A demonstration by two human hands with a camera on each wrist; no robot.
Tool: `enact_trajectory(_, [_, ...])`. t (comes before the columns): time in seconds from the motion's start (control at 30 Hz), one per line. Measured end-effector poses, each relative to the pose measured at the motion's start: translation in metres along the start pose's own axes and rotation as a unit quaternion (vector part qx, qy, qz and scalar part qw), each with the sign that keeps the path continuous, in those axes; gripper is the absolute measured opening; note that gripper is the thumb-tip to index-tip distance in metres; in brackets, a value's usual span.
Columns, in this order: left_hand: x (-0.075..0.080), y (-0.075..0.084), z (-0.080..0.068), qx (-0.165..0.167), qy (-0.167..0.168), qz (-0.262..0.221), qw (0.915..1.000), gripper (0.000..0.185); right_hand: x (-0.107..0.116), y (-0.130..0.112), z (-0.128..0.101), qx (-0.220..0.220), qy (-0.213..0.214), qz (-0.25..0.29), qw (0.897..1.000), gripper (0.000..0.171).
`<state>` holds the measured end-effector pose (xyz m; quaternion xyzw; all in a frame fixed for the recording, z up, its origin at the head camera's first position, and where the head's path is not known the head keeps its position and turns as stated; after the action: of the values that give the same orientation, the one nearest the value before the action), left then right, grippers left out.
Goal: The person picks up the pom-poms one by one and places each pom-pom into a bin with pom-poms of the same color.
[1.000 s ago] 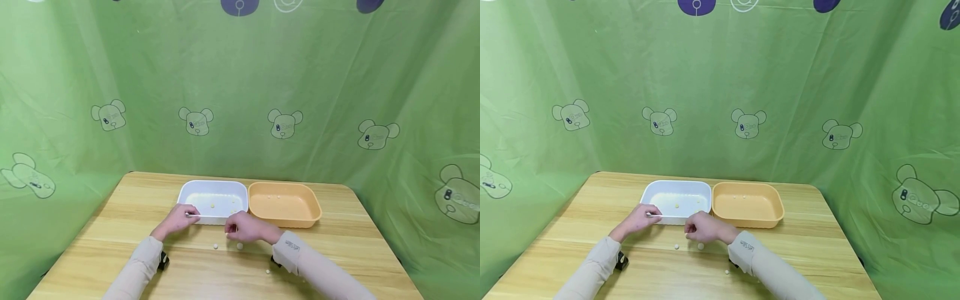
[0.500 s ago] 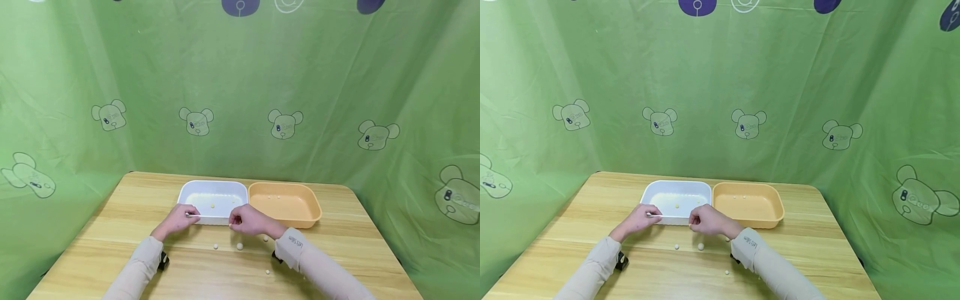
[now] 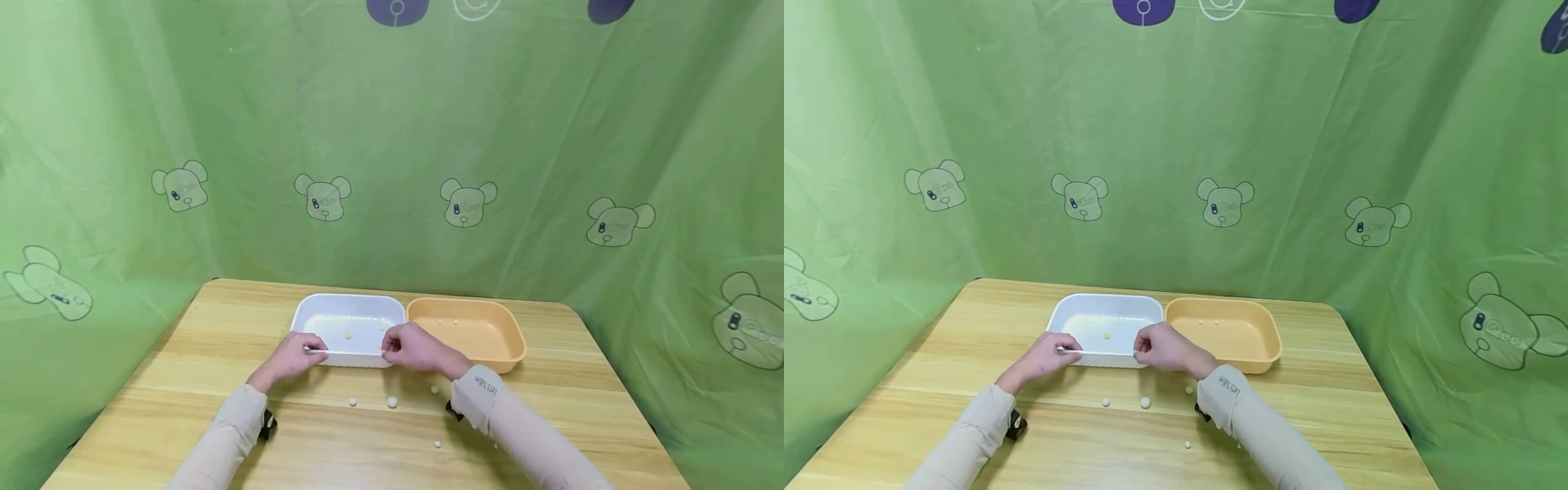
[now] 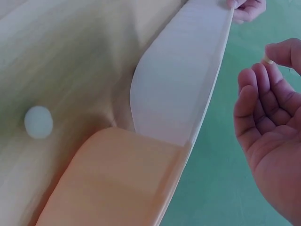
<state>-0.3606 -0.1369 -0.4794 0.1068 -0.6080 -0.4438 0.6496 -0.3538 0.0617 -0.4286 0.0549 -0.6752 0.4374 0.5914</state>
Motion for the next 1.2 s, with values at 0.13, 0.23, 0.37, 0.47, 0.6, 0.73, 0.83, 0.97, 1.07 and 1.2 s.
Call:
enact_trajectory(0.13, [0.000,0.000,0.000,-0.002,-0.002,0.001,1.0000,0.005,0.005,0.005,0.004,-0.020,0.009,0.017,1.000,0.006])
enact_trajectory(0.23, [0.000,-0.002,0.001,0.000,-0.002,0.001,1.0000,0.004,0.007,0.008,0.007,-0.035,0.013,0.034,0.999,0.005])
enact_trajectory(0.37, [0.000,-0.002,0.001,0.000,0.000,0.003,1.0000,0.005,0.012,0.009,0.014,-0.031,0.025,0.022,0.999,0.004])
enact_trajectory(0.47, [0.001,-0.002,0.001,0.001,0.001,0.004,1.0000,0.006,0.017,0.009,0.020,-0.021,0.040,-0.005,0.999,0.004])
enact_trajectory(0.6, [0.001,0.000,0.001,0.000,0.001,0.004,1.0000,0.008,0.021,0.010,0.026,-0.024,0.048,-0.018,0.998,0.004])
enact_trajectory(0.73, [0.000,0.001,0.000,-0.002,-0.001,0.003,1.0000,0.006,0.022,0.012,0.030,-0.037,0.046,-0.019,0.998,0.004])
enact_trajectory(0.83, [0.000,0.001,0.000,0.001,-0.002,0.004,1.0000,0.007,0.023,0.013,0.034,-0.044,0.045,-0.015,0.998,0.004])
enact_trajectory(0.97, [0.000,0.000,-0.001,0.004,-0.003,0.004,1.0000,0.006,0.022,0.016,0.038,-0.056,0.045,-0.011,0.997,0.004])
enact_trajectory(1.07, [-0.001,0.000,0.000,0.004,-0.004,0.004,1.0000,0.005,0.022,0.019,0.042,-0.063,0.045,-0.011,0.997,0.004])
enact_trajectory(1.2, [0.000,0.000,0.001,0.002,-0.002,0.003,1.0000,0.006,0.022,0.023,0.047,-0.065,0.049,-0.005,0.997,0.005])
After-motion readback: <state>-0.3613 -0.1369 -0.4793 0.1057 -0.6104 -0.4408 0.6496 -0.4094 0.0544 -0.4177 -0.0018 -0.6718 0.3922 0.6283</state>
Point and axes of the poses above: each hand's wrist, its own z-axis towards the middle knuckle, its own x-axis out of the back of the hand, y = z × x, the point moved 9 cm from there along z, towards the middle knuckle, and after that the axes turned 2 degrees about -z, right-handed, at the moved point
